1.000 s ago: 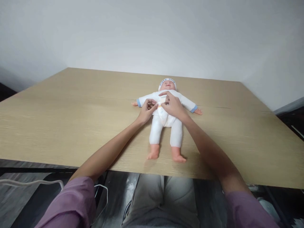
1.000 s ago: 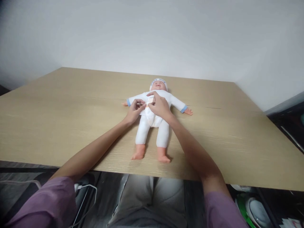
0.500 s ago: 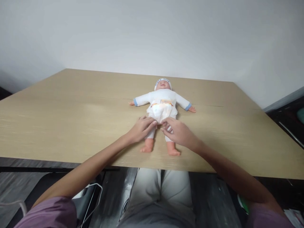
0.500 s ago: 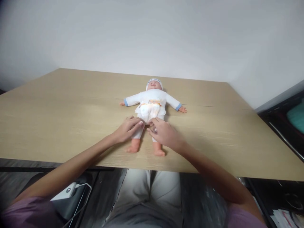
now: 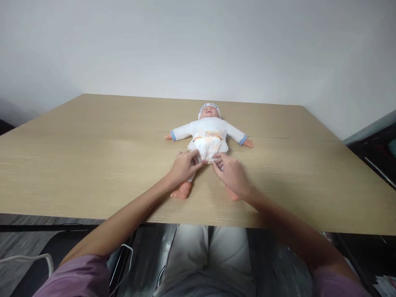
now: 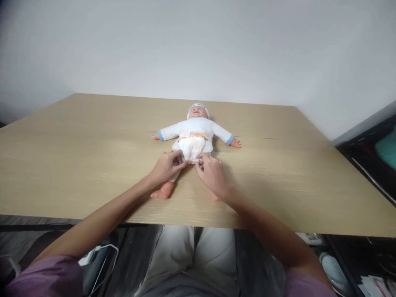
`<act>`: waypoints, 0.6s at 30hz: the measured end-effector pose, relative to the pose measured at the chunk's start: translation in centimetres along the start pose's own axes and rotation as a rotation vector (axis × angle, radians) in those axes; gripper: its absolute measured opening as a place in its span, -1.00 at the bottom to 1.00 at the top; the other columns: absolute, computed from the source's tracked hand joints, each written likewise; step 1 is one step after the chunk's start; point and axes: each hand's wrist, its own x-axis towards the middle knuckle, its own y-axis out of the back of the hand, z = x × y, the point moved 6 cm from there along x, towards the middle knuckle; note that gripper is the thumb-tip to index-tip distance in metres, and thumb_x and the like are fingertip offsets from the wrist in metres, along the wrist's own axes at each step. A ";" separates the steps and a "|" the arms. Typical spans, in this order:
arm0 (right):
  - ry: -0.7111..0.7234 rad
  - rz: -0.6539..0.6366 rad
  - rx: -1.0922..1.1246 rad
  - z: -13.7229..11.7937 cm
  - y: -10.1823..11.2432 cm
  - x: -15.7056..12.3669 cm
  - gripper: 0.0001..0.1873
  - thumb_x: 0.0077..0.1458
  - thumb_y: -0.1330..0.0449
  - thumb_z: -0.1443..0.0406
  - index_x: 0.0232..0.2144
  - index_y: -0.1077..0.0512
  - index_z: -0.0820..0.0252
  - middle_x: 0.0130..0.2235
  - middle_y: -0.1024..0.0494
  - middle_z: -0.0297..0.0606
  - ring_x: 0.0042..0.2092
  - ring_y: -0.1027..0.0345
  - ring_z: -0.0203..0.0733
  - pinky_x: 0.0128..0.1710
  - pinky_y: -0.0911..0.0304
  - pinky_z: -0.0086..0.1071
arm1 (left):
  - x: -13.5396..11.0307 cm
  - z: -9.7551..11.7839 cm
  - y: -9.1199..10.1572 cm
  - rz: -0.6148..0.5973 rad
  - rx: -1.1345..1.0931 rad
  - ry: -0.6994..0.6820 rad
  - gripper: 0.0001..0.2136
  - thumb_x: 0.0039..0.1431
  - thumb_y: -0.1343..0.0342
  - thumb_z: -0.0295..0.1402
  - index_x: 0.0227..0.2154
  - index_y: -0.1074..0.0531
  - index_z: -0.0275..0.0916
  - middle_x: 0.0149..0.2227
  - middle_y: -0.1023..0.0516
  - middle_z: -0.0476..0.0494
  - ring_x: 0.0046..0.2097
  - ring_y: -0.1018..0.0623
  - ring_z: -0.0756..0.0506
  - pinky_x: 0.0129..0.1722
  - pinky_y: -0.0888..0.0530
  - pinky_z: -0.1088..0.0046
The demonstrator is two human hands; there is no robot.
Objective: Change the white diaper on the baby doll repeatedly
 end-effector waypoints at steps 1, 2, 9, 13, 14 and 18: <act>0.010 0.008 -0.004 0.0 0.0 -0.2 -0.87 0.45 -0.28 0.29 -0.01 -0.56 0.15 -0.18 -0.76 -0.17 -0.21 -0.66 -0.04 -0.15 -0.38 -0.25 | 0.0 0.0 0.0 -0.005 0.005 0.000 -0.66 0.42 -0.31 -0.15 -0.41 -0.37 -0.15 -0.40 -0.56 -0.04 -0.30 -0.49 -0.16 -0.08 -0.32 0.23; 0.020 0.015 -0.006 -0.1 0.0 -0.3 -0.87 0.46 -0.26 0.28 -0.01 -0.57 0.14 -0.16 -0.76 -0.17 -0.21 -0.66 -0.04 -0.15 -0.39 -0.25 | -0.1 -0.1 0.0 -0.007 0.011 -0.001 -0.66 0.44 -0.29 -0.15 -0.41 -0.37 -0.15 -0.39 -0.57 -0.05 -0.28 -0.50 -0.17 -0.08 -0.32 0.23; -0.002 0.043 0.013 0.2 0.3 -0.5 -0.84 0.44 -0.25 0.25 -0.03 -0.61 0.11 -0.21 -0.75 -0.21 -0.26 -0.63 -0.05 -0.17 -0.42 -0.23 | -0.4 -0.1 0.1 -0.014 -0.002 -0.014 -0.70 0.46 -0.26 -0.16 -0.37 -0.42 -0.15 -0.37 -0.61 -0.05 -0.23 -0.54 -0.19 -0.07 -0.32 0.21; 0.052 0.038 -0.040 0.0 -0.5 -0.6 -0.82 0.44 -0.24 0.25 -0.02 -0.62 0.10 -0.12 -0.71 -0.13 -0.15 -0.62 0.04 -0.09 -0.45 -0.15 | -0.5 0.0 0.2 -0.005 -0.039 -0.055 -0.70 0.46 -0.25 -0.16 -0.38 -0.40 -0.15 -0.35 -0.58 -0.07 -0.21 -0.51 -0.20 -0.06 -0.35 0.19; 0.078 0.037 -0.070 -0.1 -0.7 -0.7 -0.81 0.43 -0.24 0.25 -0.01 -0.62 0.12 -0.09 -0.69 -0.09 -0.09 -0.60 0.09 -0.05 -0.46 -0.12 | -0.5 0.1 0.2 0.007 -0.047 -0.074 -0.72 0.46 -0.25 -0.16 -0.37 -0.41 -0.15 -0.31 -0.59 -0.10 -0.18 -0.52 -0.22 -0.04 -0.37 0.17; 0.142 0.019 -0.127 -0.3 -1.4 -1.2 -0.74 0.42 -0.24 0.26 0.10 -0.58 0.12 0.03 -0.60 0.00 0.10 -0.52 0.22 0.08 -0.47 0.01 | -0.6 0.2 0.6 0.068 -0.073 -0.114 -0.82 0.44 -0.26 -0.15 -0.21 -0.55 -0.14 0.02 -0.60 -0.25 0.06 -0.52 -0.31 0.15 -0.42 0.05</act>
